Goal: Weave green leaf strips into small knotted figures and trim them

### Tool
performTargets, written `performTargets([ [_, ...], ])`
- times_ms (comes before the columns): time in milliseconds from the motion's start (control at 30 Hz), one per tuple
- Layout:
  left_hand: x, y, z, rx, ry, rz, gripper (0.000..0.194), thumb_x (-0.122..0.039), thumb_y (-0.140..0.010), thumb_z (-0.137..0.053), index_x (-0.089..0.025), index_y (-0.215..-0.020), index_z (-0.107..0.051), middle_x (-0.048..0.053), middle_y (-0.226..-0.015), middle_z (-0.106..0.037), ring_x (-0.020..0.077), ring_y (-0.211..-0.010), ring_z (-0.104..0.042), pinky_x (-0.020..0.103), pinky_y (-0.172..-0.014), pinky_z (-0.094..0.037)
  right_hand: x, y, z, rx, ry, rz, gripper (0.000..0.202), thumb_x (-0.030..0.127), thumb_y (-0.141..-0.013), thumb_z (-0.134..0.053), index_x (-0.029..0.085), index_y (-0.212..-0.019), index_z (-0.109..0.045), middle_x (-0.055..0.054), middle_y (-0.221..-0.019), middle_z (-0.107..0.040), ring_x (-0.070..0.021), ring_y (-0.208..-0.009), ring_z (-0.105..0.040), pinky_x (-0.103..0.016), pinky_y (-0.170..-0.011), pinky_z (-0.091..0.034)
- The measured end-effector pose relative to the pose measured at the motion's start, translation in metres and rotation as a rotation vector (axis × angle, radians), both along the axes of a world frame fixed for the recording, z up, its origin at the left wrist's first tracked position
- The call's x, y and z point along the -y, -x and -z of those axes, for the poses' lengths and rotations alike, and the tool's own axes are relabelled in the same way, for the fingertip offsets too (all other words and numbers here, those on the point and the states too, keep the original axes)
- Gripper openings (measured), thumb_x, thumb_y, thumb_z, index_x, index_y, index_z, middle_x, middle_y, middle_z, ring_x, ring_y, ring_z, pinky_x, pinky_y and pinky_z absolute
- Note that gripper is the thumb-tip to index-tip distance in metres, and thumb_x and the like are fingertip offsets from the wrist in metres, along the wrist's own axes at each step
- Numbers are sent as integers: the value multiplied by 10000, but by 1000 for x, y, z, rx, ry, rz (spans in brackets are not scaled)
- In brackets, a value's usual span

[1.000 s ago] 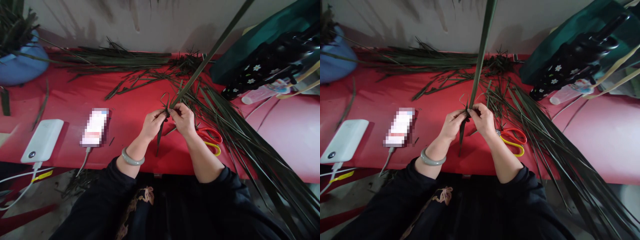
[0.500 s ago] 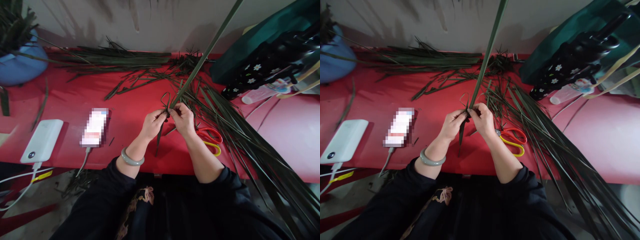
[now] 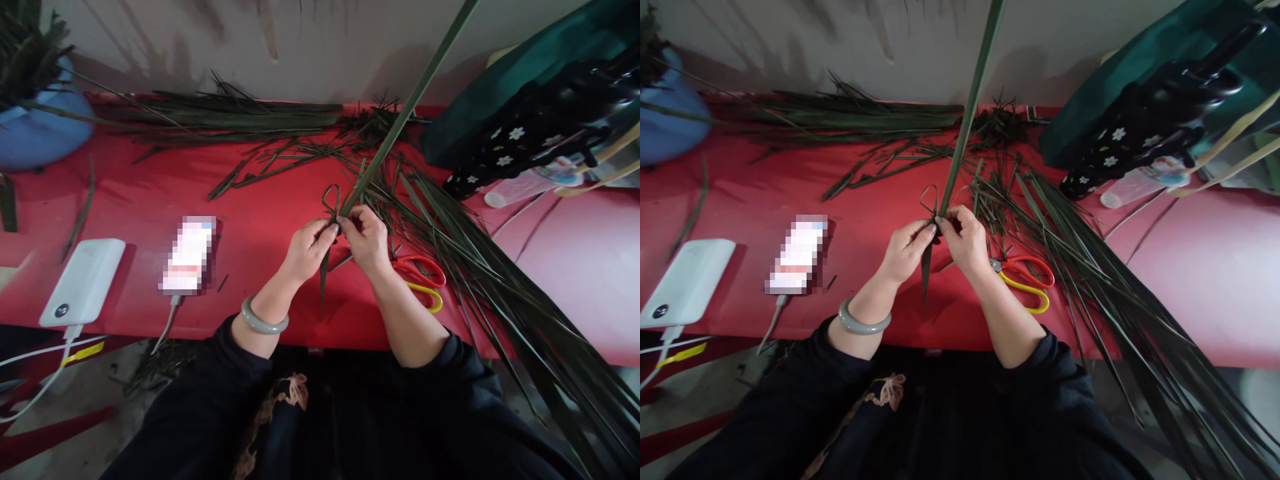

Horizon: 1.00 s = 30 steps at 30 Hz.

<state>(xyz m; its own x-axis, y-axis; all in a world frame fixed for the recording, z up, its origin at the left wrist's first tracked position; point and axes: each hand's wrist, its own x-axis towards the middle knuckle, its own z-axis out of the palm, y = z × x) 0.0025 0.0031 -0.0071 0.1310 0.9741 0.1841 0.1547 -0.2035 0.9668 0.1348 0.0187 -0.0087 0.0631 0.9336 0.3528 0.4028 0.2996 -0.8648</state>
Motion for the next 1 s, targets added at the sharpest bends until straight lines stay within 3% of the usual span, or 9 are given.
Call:
performTargets([
  [133, 0, 1, -4, -36, -28, 6, 180, -339, -764, -652, -161, -745, -646, 16, -674, -620, 125, -642, -544, 239, -607, -424, -1, 0, -2, -22, 27, 4, 121, 268, -743, -589, 202, -676, -514, 45, -591, -529, -92, -558, -463, -231, -569, -406],
  [400, -2, 5, -4, -70, -44, 52, 101, -262, -777, -625, -176, -802, -673, 28, -734, -673, 138, -694, -596, 245, -644, -450, -3, -5, 3, -162, 119, -107, 166, 312, -753, -587, 187, -680, -507, 65, -570, -464, -65, -521, -399, -210, -495, -336],
  [767, -2, 6, 1, 83, 46, 100, 204, -324, -833, -553, -161, -834, -676, 38, -749, -667, 130, -700, -599, 252, -667, -474, -3, -6, 7, -262, 41, -159, 88, 276, -753, -583, 192, -770, -569, 37, -667, -565, -81, -591, -514, -228, -571, -451],
  [1000, -5, 5, 3, 228, 111, 67, 204, -347, -798, -598, -158, -764, -668, 23, -682, -648, 113, -624, -589, 247, -628, -476, -3, -7, 2, -108, -36, -159, 71, 247, -738, -624, 205, -795, -624, 17, -733, -623, -110, -673, -581, -262, -636, -495],
])
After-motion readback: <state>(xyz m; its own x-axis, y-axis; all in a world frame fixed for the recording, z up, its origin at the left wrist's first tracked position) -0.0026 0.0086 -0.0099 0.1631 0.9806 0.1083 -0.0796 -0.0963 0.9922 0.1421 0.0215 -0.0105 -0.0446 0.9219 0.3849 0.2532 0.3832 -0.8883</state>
